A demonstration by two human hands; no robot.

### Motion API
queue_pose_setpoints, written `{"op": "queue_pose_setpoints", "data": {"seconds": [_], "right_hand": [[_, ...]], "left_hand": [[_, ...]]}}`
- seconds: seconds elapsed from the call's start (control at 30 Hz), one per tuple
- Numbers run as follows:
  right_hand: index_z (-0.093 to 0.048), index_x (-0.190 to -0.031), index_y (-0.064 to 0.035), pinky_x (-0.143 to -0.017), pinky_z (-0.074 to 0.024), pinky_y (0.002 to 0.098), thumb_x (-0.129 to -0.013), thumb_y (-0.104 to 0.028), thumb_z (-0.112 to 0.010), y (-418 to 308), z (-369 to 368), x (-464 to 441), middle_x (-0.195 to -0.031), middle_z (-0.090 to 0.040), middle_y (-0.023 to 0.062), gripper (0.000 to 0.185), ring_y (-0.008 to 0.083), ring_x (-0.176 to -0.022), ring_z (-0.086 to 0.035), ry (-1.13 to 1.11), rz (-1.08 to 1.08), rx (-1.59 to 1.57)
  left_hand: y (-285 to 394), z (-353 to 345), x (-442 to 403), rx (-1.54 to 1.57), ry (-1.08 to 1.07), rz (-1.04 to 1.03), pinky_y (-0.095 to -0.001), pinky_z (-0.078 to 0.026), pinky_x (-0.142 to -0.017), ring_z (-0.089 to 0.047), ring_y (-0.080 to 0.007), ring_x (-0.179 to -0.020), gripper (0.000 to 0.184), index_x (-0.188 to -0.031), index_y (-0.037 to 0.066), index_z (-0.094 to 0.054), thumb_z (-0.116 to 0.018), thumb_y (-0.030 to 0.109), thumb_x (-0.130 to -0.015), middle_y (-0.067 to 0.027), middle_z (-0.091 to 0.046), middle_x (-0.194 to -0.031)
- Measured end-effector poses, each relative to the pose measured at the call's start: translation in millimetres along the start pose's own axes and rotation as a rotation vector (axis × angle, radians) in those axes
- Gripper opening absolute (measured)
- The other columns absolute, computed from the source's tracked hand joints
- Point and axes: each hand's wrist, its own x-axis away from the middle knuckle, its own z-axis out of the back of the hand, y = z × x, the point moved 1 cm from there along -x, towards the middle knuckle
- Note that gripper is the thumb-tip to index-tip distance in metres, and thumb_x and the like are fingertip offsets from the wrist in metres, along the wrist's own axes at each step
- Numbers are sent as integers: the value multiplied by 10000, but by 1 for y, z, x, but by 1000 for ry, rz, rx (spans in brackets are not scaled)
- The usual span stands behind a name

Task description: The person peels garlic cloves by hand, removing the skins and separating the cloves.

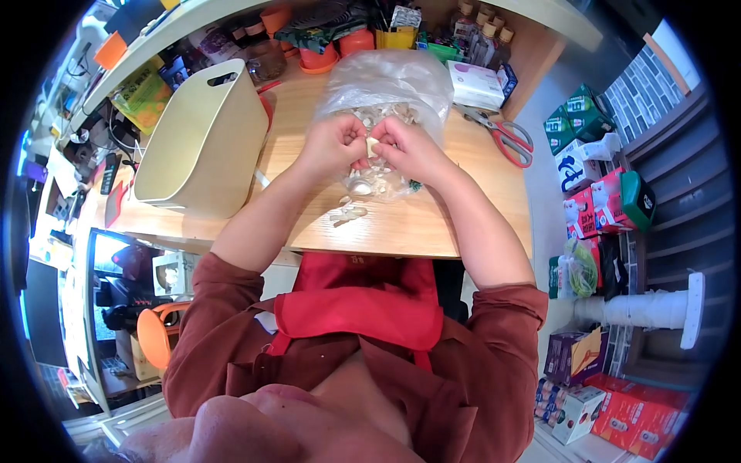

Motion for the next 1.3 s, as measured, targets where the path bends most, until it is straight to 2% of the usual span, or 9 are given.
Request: {"op": "queue_pose_setpoints", "data": {"seconds": [0.17,0.27,0.37,0.47,0.67,0.87,1.3], "right_hand": [[-488,-964,-38,-541,-418,209,-853,-78,-529,0,-3,0,-734,-560,5,125,62,-630,-512,13,6,-97],[-499,-970,-41,-529,-405,199,-854,-80,-531,-3,-1,1,-729,-548,-6,126,52,-616,-493,43,-14,-157],[-506,-978,-45,-525,-391,186,-849,-73,-540,-10,1,2,-725,-535,-17,136,42,-603,-469,60,-48,-232],[-499,-993,-47,-527,-379,173,-839,-67,-558,-12,2,2,-734,-531,-22,165,37,-598,-454,66,-80,-317],[-485,-991,-53,-529,-370,163,-821,-74,-595,-10,4,2,-752,-533,-22,204,38,-603,-455,74,-97,-422],[-499,-920,-71,-529,-363,159,-816,-90,-609,-9,5,2,-737,-530,-32,153,35,-600,-447,60,-120,-413],[-511,-895,-77,-493,-311,156,-815,-99,-609,-11,9,5,-739,-556,-34,129,15,-582,-430,-27,-100,-445]], "left_hand": [[2,1,-1,11,22,18,-228,-474,-466,-603,-120,-556,48,-797,-12,-514,-549,14,-774,-68,-586,-637],[2,2,-2,93,-6,-20,-212,-469,-476,-593,-104,-577,58,-857,-7,-515,-509,-12,-800,-48,-579,-668],[8,-1,1,179,30,-127,-200,-460,-497,-582,-91,-597,117,-919,-3,-526,-509,-22,-805,-29,-576,-676],[-6,0,-5,127,63,-312,-221,-486,-527,-604,-101,-625,172,-945,-19,-553,-545,-8,-773,-80,-605,-803],[0,1,-2,86,17,-175,-188,-448,-524,-568,-66,-616,140,-944,-17,-567,-543,-7,-807,-32,-602,-727],[4,5,-2,212,-29,-54,-193,-446,-518,-566,-81,-596,116,-912,-16,-583,-577,19,-801,-39,-606,-728],[10,5,1,276,-98,7,-203,-441,-510,-568,-102,-588,92,-884,-8,-560,-570,10,-794,-53,-593,-716]]}}
